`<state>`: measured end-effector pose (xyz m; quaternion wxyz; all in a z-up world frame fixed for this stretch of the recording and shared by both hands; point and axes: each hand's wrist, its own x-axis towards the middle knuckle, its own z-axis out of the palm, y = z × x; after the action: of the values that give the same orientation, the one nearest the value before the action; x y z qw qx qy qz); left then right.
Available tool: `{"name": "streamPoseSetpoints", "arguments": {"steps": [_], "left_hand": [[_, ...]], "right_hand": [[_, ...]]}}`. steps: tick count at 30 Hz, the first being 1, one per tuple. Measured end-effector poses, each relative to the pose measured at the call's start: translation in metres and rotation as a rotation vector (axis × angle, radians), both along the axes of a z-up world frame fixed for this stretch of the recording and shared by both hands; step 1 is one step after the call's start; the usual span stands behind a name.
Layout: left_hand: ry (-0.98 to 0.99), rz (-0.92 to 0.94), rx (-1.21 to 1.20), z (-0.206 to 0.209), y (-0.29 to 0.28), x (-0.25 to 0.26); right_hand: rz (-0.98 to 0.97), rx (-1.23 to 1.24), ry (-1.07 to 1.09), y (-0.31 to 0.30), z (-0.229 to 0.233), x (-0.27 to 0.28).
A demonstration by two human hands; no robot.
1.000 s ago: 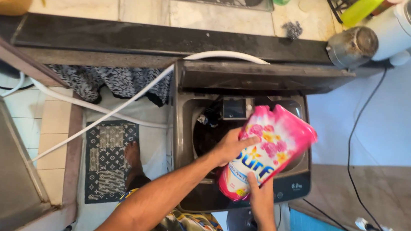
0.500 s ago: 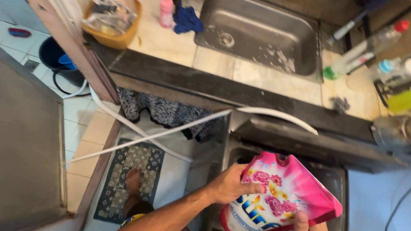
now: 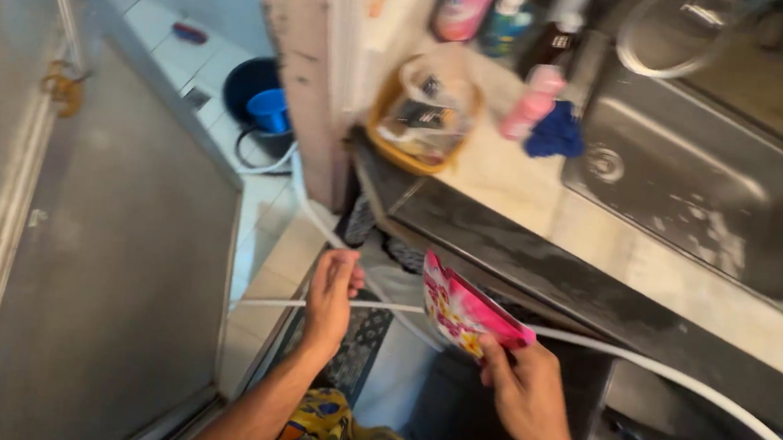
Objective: Doing laundry by putting clothes into a washing machine, adding detergent and fabric softener, and starting the machine.
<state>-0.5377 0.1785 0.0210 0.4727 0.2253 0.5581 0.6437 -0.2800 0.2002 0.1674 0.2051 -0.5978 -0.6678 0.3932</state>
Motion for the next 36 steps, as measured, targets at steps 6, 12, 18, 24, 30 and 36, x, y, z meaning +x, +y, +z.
{"name": "streamPoseSetpoints", "arguments": {"steps": [6,12,18,24,30,36], "left_hand": [[-0.003,0.148,-0.227,-0.128,0.004,-0.051],[0.683,0.125,-0.162,-0.192,0.142,-0.071],[1.231,-0.165,-0.309,-0.273,0.216,-0.031],[0.574,-0.749,-0.024,-0.310,0.213,0.092],[0.142,-0.827,0.314,-0.319,0.171,0.184],[0.071,-1.199,0.173,-0.303,0.162,0.181]], "right_hand": [[0.285,-0.054,-0.201,0.067,-0.178,-0.081],[0.317,-0.052,-0.199,0.101,-0.375,-0.139],[0.396,0.178,-0.074,0.122,-0.479,-0.175],[0.098,-0.011,-0.267,0.131,-0.522,-0.175],[0.043,0.112,-0.201,0.150,-0.536,-0.164],[0.119,0.212,-0.268,0.192,-0.585,-0.148]]}}
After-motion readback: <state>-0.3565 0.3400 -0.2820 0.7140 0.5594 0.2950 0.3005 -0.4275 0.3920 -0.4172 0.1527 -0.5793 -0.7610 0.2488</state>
